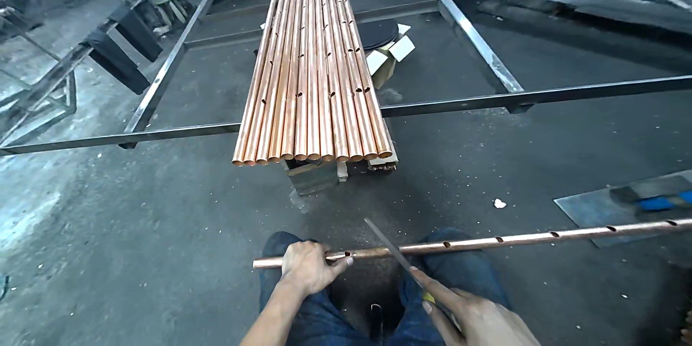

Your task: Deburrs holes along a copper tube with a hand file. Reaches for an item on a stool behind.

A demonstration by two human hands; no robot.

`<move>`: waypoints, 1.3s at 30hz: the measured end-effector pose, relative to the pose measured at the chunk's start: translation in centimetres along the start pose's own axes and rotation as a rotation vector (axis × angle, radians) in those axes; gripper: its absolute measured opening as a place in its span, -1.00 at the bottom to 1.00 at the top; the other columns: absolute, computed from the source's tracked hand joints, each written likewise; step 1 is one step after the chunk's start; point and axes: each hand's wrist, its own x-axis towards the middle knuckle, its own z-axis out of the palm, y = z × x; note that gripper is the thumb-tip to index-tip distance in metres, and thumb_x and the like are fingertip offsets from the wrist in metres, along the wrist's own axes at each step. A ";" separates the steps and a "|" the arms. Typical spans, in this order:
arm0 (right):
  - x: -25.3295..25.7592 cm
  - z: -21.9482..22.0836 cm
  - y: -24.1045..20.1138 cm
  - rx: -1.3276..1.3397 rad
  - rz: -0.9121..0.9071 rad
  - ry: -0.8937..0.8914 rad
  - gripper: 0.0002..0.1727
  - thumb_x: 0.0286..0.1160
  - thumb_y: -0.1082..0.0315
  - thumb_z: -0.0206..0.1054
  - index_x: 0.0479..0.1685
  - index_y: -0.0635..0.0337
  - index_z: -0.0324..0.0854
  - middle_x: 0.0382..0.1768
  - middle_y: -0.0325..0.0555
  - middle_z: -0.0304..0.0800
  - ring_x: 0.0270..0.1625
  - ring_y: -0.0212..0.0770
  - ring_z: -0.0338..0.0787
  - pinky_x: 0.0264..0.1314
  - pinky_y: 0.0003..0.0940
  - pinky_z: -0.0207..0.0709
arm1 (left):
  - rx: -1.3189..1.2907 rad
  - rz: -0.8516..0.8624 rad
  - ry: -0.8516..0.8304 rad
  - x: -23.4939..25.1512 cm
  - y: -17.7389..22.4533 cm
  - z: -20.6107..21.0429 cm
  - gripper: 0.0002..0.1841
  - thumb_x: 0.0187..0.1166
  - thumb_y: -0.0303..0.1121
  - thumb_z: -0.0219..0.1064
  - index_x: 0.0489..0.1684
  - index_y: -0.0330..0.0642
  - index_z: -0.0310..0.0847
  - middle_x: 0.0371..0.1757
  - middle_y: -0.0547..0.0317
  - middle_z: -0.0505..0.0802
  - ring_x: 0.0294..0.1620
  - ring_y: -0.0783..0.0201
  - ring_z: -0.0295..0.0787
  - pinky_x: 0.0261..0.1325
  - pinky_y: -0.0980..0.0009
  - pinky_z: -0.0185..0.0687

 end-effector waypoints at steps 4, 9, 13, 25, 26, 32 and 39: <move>-0.2 0.4 0.0 -0.008 -0.004 -0.014 -0.42 0.74 -0.02 0.11 0.77 -0.34 0.40 -0.12 0.06 0.91 -0.22 0.14 0.90 -0.21 0.23 0.70 | 0.004 0.004 -0.009 0.1 0.1 -0.1 0.00 0.33 0.78 -0.33 -0.08 0.13 0.78 -0.13 0.11 0.92 0.04 0.03 0.88 0.12 -0.14 0.70; -0.2 1.0 0.0 -0.007 -0.016 -0.047 -0.42 0.76 -0.03 0.08 0.77 -0.34 0.39 -0.12 0.08 0.90 -0.20 0.17 0.89 -0.19 0.23 0.71 | -0.012 0.032 0.001 0.3 0.0 0.0 0.00 0.43 0.71 -0.42 -0.05 0.12 0.80 -0.07 0.09 0.92 0.11 0.02 0.87 0.20 -0.15 0.68; -0.2 1.7 -0.5 -0.016 -0.041 -0.051 -0.42 0.76 -0.01 0.08 0.78 -0.35 0.38 -0.14 0.08 0.90 -0.22 0.16 0.89 -0.22 0.21 0.71 | -0.019 0.044 -0.017 0.5 -0.1 -0.2 0.03 0.44 0.70 -0.46 -0.09 0.08 0.79 -0.08 0.07 0.92 0.11 0.01 0.87 0.20 -0.16 0.67; -0.6 4.2 -1.4 -0.115 -0.163 -0.134 -0.42 0.84 0.03 -0.09 0.84 -0.34 0.25 -0.12 0.16 0.84 -0.23 0.22 0.86 -0.29 0.20 0.69 | 0.033 -0.043 -0.177 2.1 0.8 -1.7 -0.53 0.40 0.17 0.27 -0.23 -0.05 0.79 -0.04 -0.01 0.91 0.10 -0.09 0.87 0.07 -0.28 0.71; 0.6 4.7 -1.7 -0.116 -0.156 -0.106 -0.42 0.83 0.04 -0.06 0.83 -0.35 0.28 -0.13 0.15 0.85 -0.25 0.20 0.87 -0.29 0.18 0.70 | 0.039 -0.035 -0.168 2.1 0.8 -1.6 -0.53 0.41 0.17 0.25 -0.23 -0.05 0.78 -0.04 0.00 0.91 0.10 -0.09 0.87 0.07 -0.27 0.71; 9.7 2.8 -5.5 -0.172 -0.017 -0.208 -0.40 0.80 0.07 -0.08 0.84 -0.34 0.24 0.04 0.07 0.88 0.12 0.18 0.87 0.14 0.24 0.69 | 0.070 0.041 -0.117 2.0 -0.1 -0.7 -0.49 0.51 0.23 0.19 -0.16 -0.03 0.79 -0.03 0.03 0.91 0.13 -0.05 0.86 0.17 -0.20 0.71; 1.2 0.1 -0.4 -0.051 -0.042 0.008 -0.41 0.78 0.04 0.07 0.81 -0.32 0.34 -0.14 0.16 0.89 -0.24 0.22 0.89 -0.24 0.26 0.71 | 0.077 0.250 0.236 -0.4 -7.3 1.4 -0.53 0.55 0.35 0.21 -0.10 0.29 0.91 0.52 0.47 0.72 0.69 0.11 0.41 0.77 -0.18 0.13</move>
